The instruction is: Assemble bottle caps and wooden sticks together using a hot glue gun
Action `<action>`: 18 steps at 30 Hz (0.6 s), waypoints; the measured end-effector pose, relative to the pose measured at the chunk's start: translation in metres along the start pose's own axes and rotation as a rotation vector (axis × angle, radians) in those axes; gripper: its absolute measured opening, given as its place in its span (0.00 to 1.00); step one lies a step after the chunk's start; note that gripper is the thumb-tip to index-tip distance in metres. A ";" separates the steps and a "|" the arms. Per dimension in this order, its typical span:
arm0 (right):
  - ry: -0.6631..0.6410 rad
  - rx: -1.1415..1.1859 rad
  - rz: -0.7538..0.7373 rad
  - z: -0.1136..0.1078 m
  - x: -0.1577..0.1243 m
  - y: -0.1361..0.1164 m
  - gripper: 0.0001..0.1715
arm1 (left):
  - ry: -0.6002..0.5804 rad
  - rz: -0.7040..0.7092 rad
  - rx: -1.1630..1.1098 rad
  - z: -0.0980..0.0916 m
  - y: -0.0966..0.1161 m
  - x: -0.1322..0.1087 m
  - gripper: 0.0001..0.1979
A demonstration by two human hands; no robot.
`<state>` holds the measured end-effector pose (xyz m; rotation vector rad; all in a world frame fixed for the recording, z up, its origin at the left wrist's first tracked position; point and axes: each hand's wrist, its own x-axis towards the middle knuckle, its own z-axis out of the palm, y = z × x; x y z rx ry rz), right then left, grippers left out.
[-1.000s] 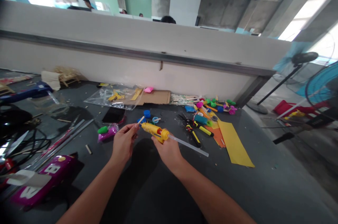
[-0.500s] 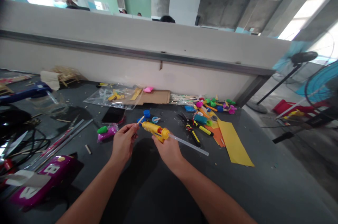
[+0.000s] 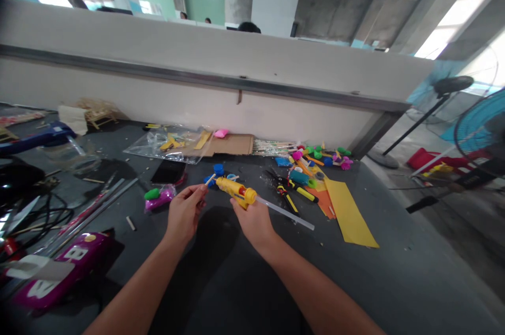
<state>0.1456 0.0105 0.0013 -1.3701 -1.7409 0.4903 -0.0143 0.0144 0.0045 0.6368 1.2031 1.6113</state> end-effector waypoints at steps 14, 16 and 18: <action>0.003 -0.030 0.037 -0.006 0.003 -0.003 0.15 | -0.016 -0.011 -0.001 -0.001 0.000 0.000 0.16; 0.007 -0.027 0.035 -0.006 0.003 -0.003 0.15 | -0.016 -0.008 -0.005 -0.001 0.000 0.000 0.16; 0.008 -0.015 0.031 -0.006 0.003 -0.003 0.15 | -0.017 -0.013 -0.003 -0.001 0.000 0.000 0.16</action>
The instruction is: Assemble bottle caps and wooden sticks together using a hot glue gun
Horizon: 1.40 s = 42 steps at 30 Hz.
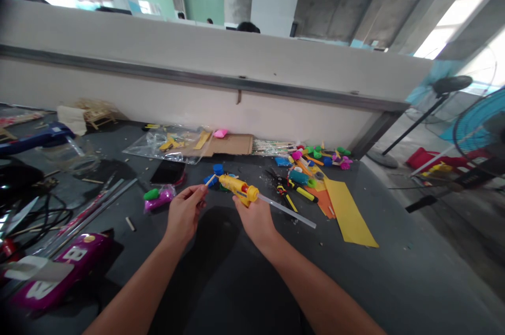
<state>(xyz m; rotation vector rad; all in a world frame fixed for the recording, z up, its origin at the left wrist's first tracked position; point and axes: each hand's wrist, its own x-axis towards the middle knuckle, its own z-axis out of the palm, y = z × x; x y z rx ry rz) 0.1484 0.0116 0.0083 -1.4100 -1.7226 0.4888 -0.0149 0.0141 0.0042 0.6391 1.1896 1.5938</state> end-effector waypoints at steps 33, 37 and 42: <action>0.014 -0.092 -0.084 0.005 -0.003 0.004 0.14 | 0.019 -0.003 -0.008 0.001 0.000 0.001 0.16; 0.020 -0.087 -0.090 0.003 -0.001 0.004 0.13 | 0.015 -0.014 -0.008 0.000 -0.001 0.001 0.16; 0.008 -0.069 -0.052 0.000 0.000 0.002 0.14 | 0.012 -0.028 -0.024 -0.001 -0.002 0.002 0.17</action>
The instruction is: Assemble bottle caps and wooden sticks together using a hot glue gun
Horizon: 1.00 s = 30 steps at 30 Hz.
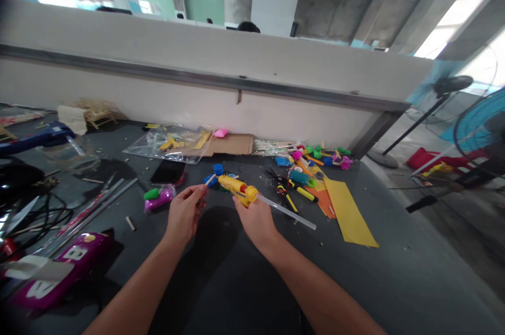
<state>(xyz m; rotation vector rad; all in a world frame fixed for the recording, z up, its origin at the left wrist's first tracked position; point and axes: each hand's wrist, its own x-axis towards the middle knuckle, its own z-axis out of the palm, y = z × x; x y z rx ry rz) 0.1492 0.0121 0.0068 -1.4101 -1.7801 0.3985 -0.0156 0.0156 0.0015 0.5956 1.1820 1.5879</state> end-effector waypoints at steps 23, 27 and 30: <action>-0.089 0.033 0.015 0.008 -0.009 -0.002 0.13 | -0.033 -0.037 -0.073 -0.001 -0.001 0.000 0.14; -0.100 0.017 -0.003 0.011 -0.010 0.001 0.13 | -0.041 -0.033 -0.076 -0.001 0.000 0.000 0.14; -0.092 0.004 -0.003 0.011 -0.011 0.002 0.11 | -0.038 -0.021 -0.065 -0.001 0.000 0.000 0.14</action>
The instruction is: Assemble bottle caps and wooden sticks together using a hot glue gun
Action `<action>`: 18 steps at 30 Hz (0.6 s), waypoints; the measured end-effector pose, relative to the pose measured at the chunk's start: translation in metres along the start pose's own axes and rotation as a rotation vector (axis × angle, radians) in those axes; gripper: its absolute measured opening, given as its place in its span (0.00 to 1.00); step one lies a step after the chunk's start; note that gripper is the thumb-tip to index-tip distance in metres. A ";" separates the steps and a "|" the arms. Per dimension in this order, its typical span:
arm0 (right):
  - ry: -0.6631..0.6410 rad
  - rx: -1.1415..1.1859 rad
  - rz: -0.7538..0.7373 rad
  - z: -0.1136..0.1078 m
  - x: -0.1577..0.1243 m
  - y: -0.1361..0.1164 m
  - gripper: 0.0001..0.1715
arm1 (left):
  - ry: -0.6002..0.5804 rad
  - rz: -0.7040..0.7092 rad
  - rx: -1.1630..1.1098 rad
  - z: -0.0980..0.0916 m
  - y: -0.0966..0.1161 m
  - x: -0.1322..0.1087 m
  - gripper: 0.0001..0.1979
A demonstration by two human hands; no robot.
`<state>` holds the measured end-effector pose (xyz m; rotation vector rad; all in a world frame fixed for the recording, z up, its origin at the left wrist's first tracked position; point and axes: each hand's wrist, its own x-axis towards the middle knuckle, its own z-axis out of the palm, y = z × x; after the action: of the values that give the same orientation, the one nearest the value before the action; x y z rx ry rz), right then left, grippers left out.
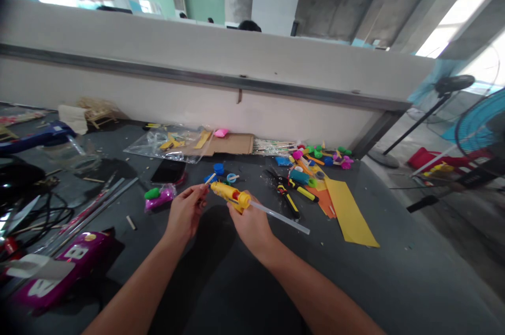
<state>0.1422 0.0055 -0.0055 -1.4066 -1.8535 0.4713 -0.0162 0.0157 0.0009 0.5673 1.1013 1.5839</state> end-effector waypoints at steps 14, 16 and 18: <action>0.072 0.034 0.036 -0.008 0.005 -0.003 0.14 | -0.003 -0.030 -0.018 0.000 0.000 0.001 0.15; 0.073 0.045 0.028 -0.010 0.006 -0.003 0.14 | -0.001 -0.033 -0.023 0.001 0.000 0.000 0.15; 0.080 0.058 0.028 -0.012 0.007 -0.004 0.14 | 0.008 -0.033 -0.017 0.001 0.001 0.000 0.15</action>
<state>0.1474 0.0090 0.0074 -1.3943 -1.7445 0.4722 -0.0159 0.0160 0.0020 0.5299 1.0971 1.5662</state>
